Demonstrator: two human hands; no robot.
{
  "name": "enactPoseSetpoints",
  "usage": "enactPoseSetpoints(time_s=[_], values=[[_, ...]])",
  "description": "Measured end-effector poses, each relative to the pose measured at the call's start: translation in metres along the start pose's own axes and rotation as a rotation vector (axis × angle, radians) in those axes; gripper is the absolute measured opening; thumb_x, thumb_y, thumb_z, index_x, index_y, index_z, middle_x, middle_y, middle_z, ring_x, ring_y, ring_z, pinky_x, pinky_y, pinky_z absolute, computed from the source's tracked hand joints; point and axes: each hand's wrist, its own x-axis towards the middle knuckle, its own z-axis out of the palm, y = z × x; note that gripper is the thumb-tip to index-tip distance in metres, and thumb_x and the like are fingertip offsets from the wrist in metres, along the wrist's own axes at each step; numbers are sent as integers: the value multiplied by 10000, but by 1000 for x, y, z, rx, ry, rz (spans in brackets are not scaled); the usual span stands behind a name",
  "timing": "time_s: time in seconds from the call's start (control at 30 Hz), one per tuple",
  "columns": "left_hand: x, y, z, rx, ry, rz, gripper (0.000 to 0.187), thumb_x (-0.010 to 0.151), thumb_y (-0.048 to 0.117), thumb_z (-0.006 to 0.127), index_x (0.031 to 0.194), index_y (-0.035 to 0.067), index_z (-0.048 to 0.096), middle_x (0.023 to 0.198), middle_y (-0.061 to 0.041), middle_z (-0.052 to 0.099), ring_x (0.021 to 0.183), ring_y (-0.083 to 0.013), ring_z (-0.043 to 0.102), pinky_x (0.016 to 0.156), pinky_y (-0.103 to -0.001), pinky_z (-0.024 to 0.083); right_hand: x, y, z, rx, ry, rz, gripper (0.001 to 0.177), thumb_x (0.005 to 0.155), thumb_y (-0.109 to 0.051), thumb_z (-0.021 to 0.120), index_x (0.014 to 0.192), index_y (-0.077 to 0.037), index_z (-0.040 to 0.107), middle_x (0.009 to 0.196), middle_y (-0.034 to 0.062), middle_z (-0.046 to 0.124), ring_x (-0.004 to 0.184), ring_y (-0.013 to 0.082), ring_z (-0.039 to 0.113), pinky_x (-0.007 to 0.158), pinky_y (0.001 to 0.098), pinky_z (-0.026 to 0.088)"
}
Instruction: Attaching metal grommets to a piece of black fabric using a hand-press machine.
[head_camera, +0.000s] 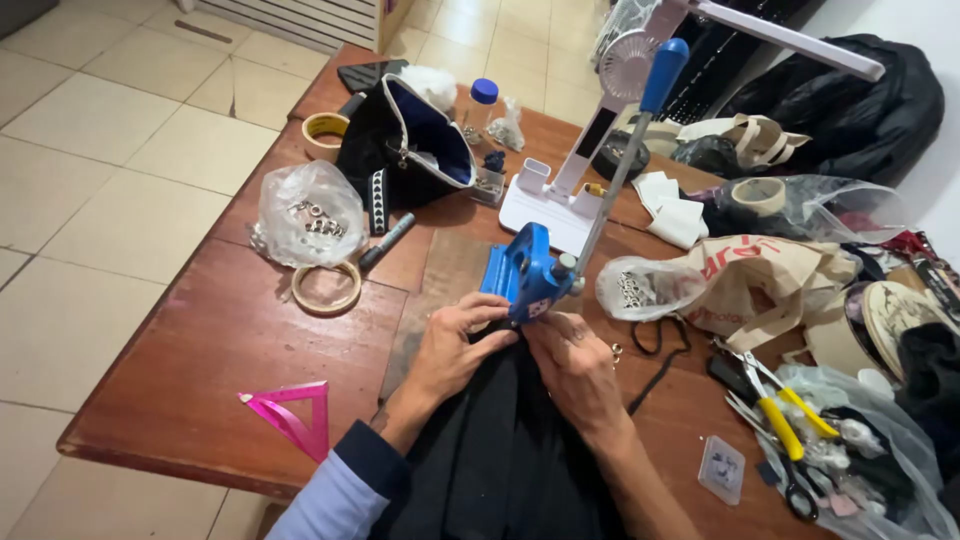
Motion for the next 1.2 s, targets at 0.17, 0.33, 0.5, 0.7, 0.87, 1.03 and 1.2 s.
enactPoseSetpoints(time_s=[0.17,0.33,0.5,0.7,0.87,1.03,1.2], values=[[2,1,0,12,-7,-6,239,847,211,876,1059,111,830,1076,-91,803,1037,-308,776,919,-424,587,3,2,-4,200,-39,177,60,888,-115,803,946,-99,804,993,76,777,979,264,751,831,389,616],[4,2,-2,40,-12,-20,245,843,223,876,1066,133,833,1093,-70,804,1047,-300,774,928,-425,587,19,-10,0,602,-26,498,96,828,-112,859,824,-40,795,904,120,765,883,234,753,784,395,609],[2,2,-1,22,-30,-41,265,833,217,883,1071,115,825,1100,-75,801,1040,-300,775,932,-421,584,13,-2,5,667,-62,602,126,782,-75,898,875,-14,840,968,136,774,945,222,748,819,379,614],[2,3,-1,-3,-45,-84,309,801,198,896,1084,102,817,1128,-76,796,1042,-299,772,942,-427,578,15,3,7,670,-86,619,217,746,-103,918,921,-5,833,974,171,744,963,238,725,833,412,615],[3,1,-1,-1,-59,-122,327,784,204,899,1086,111,817,1148,-63,787,1053,-283,768,954,-427,572,9,9,16,636,-83,677,400,678,-198,998,964,16,816,1002,185,713,947,266,703,859,477,603],[5,-1,-2,7,-61,-125,323,769,176,889,1076,104,817,1147,-56,787,1040,-286,773,949,-420,575,0,20,38,672,-51,716,465,644,-171,1023,1001,25,796,1051,184,683,991,308,696,894,582,585],[2,-7,-1,-13,-39,-120,333,743,139,891,1068,111,821,1140,-53,791,1040,-279,774,953,-407,577,10,-4,22,692,-71,691,250,753,-99,892,951,-2,773,1112,176,648,1072,336,682,904,580,590]])
